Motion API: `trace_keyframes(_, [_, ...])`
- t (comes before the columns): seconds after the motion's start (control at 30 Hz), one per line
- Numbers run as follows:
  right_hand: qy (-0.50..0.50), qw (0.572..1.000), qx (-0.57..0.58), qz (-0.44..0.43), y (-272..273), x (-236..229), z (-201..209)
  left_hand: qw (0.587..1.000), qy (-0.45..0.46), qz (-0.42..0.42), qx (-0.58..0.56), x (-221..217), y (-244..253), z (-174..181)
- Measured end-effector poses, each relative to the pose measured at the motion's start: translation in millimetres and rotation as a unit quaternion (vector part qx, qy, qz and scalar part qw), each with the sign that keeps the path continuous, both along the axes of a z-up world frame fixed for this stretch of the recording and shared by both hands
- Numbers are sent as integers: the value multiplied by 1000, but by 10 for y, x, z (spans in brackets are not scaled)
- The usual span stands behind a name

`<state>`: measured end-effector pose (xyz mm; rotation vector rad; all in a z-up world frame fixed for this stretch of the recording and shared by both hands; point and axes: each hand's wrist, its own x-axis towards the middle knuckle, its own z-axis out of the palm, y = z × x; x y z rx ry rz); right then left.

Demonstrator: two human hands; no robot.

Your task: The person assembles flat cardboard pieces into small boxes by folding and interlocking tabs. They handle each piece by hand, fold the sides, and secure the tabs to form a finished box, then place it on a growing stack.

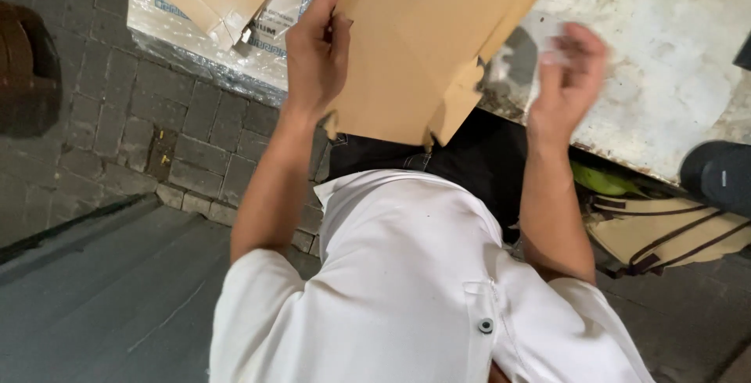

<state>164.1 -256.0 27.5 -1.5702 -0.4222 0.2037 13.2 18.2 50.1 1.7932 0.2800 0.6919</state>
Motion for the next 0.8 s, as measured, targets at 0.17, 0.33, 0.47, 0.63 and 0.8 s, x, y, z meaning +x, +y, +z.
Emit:
trace_keyframes(0.17, [-350,925,-111,-92,-87,-55,789,911,113,-121,378,445,309,369])
trace_keyframes(0.33, [-186,968,-134,99,-229,45,654,891,56,-155,423,827,-48,423])
trace_keyframes(0.47, [128,983,-51,123,-173,-227,215,871,27,-183,455,984,-522,341])
trace_keyframes(0.63, [253,967,36,-19,-360,-549,-538,844,-3,-213,492,1038,-969,212])
trace_keyframes(0.8, [272,932,-190,146,-585,-734,-181,840,86,-281,457,154,-1083,-160])
